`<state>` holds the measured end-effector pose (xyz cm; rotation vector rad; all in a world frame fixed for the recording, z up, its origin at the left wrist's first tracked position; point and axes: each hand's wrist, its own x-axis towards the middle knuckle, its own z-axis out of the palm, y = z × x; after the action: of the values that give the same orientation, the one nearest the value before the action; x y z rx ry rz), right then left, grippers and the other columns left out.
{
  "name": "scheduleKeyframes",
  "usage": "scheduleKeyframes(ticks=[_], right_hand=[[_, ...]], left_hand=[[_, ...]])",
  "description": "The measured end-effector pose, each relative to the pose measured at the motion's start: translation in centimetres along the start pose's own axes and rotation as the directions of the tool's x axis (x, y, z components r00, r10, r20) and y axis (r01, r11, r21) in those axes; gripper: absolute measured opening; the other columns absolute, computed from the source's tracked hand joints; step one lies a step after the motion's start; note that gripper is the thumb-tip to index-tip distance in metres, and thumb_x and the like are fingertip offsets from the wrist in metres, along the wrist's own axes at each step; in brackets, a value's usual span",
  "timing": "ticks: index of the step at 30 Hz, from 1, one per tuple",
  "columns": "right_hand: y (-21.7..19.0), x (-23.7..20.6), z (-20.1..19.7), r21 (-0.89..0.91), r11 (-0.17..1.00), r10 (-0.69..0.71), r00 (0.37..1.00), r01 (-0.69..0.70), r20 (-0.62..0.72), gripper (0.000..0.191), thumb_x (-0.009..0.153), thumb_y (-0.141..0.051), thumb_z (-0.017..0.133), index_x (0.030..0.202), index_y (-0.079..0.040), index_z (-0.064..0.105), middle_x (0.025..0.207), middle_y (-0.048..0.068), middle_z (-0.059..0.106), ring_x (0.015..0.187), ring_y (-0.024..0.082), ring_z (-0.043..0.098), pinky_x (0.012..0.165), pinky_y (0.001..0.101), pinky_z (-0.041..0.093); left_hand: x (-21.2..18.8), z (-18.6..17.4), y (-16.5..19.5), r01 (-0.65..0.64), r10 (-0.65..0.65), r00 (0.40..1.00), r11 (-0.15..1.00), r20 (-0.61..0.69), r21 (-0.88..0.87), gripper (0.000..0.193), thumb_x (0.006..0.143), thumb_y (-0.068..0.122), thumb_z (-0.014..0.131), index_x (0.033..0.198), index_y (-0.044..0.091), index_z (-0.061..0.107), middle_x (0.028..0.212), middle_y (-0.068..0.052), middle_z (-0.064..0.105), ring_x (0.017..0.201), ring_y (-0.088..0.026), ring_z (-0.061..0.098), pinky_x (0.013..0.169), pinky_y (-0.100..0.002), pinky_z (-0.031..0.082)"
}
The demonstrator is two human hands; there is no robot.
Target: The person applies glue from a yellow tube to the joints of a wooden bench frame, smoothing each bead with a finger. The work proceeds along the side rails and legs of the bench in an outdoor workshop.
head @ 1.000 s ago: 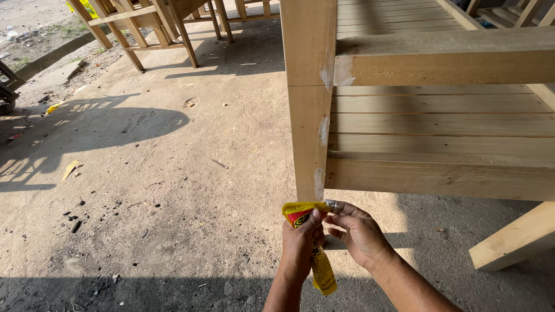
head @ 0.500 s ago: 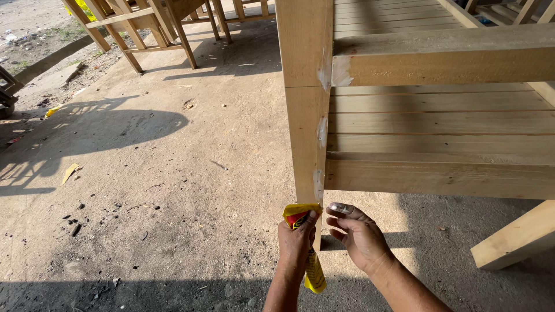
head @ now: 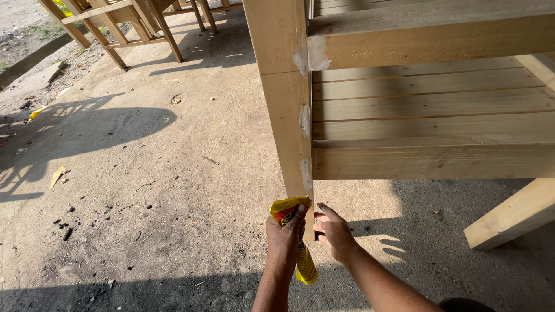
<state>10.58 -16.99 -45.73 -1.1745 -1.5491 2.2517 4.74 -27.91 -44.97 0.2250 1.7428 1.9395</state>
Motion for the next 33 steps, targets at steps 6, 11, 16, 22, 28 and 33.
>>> scheduleKeyframes(ticks=[6,11,16,22,28,33], right_hand=[[-0.3,-0.1,0.2,-0.031,0.999,-0.008,1.000,0.009,0.019,0.067,0.090,0.001,0.046,0.152,-0.026,0.052,0.140,0.009,0.058,0.125,0.032,0.060,0.105,0.0502,0.049],[-0.5,-0.1,0.5,-0.108,0.994,0.003,1.000,-0.004,-0.008,0.070,0.089,0.001,0.047,0.152,-0.031,0.052,0.135,0.006,0.060,0.121,0.029,0.062,0.102,0.0463,0.051],[-0.7,-0.1,1.1,-0.176,0.983,-0.059,0.998,0.058,-0.001,0.074,0.088,0.004,0.050,0.155,-0.027,0.052,0.126,0.010,0.061,0.112,0.027,0.059,0.098,0.0419,0.051],[-0.1,0.1,1.6,-0.296,0.935,-0.209,0.978,0.196,-0.012,0.070,0.091,0.005,0.046,0.155,-0.024,0.047,0.123,0.010,0.064,0.111,0.022,0.065,0.099,0.0360,0.054],[0.4,0.7,0.8,-0.711,0.640,-0.411,0.912,0.291,0.003,0.054,0.093,-0.001,0.056,0.145,-0.015,0.060,0.127,0.015,0.066,0.116,0.027,0.068,0.103,0.0363,0.055],[-0.3,-0.2,1.3,-0.874,0.460,-0.412,0.909,0.156,-0.054,0.059,0.096,-0.008,0.054,0.151,-0.029,0.050,0.134,0.009,0.056,0.120,0.027,0.060,0.105,0.0462,0.047]], left_hand=[[0.1,0.0,-0.2,-0.016,0.017,1.000,1.000,0.016,-0.020,0.021,0.093,0.025,0.075,0.100,0.005,0.078,0.066,0.001,0.062,0.056,-0.007,0.052,0.051,-0.024,0.040],[0.3,0.0,-0.6,-0.023,0.023,1.000,1.000,0.015,0.018,0.022,0.092,0.026,0.075,0.097,0.004,0.078,0.066,0.001,0.064,0.057,-0.008,0.055,0.052,-0.026,0.043],[0.3,-0.1,-0.5,-0.025,0.024,1.000,0.999,0.015,0.030,0.023,0.092,0.026,0.076,0.096,0.004,0.077,0.066,0.001,0.064,0.057,-0.008,0.056,0.052,-0.026,0.043],[0.0,-0.2,-0.2,-0.029,0.030,0.999,1.000,0.031,-0.012,0.023,0.092,0.025,0.076,0.098,0.003,0.077,0.066,0.001,0.062,0.057,-0.007,0.053,0.052,-0.025,0.042],[-0.1,-0.1,0.1,0.018,-0.018,1.000,1.000,0.013,0.002,0.021,0.091,0.023,0.076,0.101,0.005,0.077,0.066,0.002,0.062,0.057,-0.006,0.053,0.052,-0.024,0.042],[0.1,-0.4,0.0,0.004,-0.004,1.000,0.999,0.015,-0.038,0.020,0.092,0.022,0.076,0.100,0.004,0.076,0.065,0.001,0.060,0.055,-0.007,0.051,0.050,-0.024,0.040]])
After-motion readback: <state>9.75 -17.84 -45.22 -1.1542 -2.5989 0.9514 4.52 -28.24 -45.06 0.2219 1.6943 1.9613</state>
